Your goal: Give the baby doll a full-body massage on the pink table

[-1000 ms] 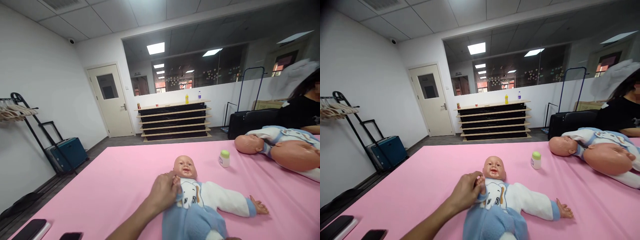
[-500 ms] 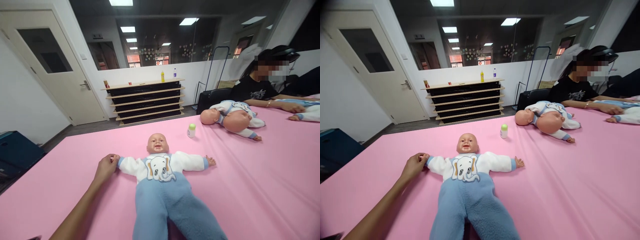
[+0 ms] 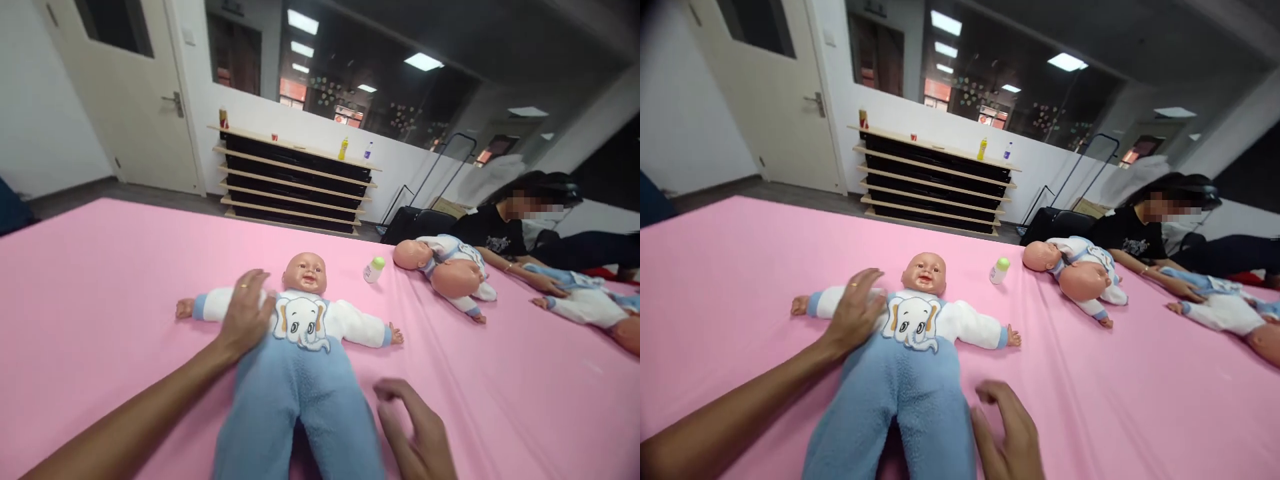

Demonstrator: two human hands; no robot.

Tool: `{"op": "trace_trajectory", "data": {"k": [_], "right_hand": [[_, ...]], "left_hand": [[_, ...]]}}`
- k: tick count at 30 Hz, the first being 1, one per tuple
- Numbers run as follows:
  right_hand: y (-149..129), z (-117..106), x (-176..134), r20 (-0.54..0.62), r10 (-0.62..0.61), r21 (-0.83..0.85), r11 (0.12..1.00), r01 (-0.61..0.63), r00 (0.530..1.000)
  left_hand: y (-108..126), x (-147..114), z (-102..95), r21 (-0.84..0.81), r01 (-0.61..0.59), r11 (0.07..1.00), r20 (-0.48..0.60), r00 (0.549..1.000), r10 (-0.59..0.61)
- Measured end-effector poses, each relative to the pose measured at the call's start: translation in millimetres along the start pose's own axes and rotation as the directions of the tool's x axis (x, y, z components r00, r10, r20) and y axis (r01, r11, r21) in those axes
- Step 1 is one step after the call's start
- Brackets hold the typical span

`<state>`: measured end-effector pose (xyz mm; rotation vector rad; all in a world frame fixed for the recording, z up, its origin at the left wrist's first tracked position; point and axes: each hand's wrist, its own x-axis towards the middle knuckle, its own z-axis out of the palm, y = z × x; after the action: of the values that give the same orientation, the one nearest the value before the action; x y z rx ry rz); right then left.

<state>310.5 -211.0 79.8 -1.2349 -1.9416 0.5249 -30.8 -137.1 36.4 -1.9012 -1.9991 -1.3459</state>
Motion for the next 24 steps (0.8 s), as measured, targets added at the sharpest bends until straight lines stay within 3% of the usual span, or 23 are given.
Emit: {"op": "trace_trajectory", "data": {"k": [2,4,8,12,19,21,24], "right_hand": [[2,38,40,0.043,0.087,0.105,0.99,-0.091,0.995],[9,75,69,0.018,0.168,0.214,0.962,-0.168,0.986],[31,117,88,-0.09,0.285,0.34,0.909,-0.239,0.954],[44,121,80,-0.096,0.264,0.358,0.909,-0.214,0.96],[53,114,84,-0.11,0.09,0.265,0.962,-0.058,0.99],[49,116,84,-0.12,0.057,0.23,0.973,-0.028,0.991],[40,127,85,-0.063,0.05,0.186,0.982,-0.037,0.997]], "left_hand": [[14,-12,15.4,-0.087,-0.051,0.995,0.082,0.995,0.059],[13,-20,21.6,-0.139,-0.067,0.988,0.146,0.985,0.087],[-3,-24,15.6,-0.159,-0.122,0.98,0.214,0.965,0.155],[-4,-20,12.5,-0.152,-0.131,0.98,0.229,0.959,0.164],[-3,-21,22.5,-0.119,-0.164,0.979,0.179,0.967,0.183],[-10,-25,23.2,-0.121,-0.192,0.974,0.179,0.961,0.212],[-32,-27,23.3,-0.081,-0.134,0.988,0.194,0.97,0.148]]}}
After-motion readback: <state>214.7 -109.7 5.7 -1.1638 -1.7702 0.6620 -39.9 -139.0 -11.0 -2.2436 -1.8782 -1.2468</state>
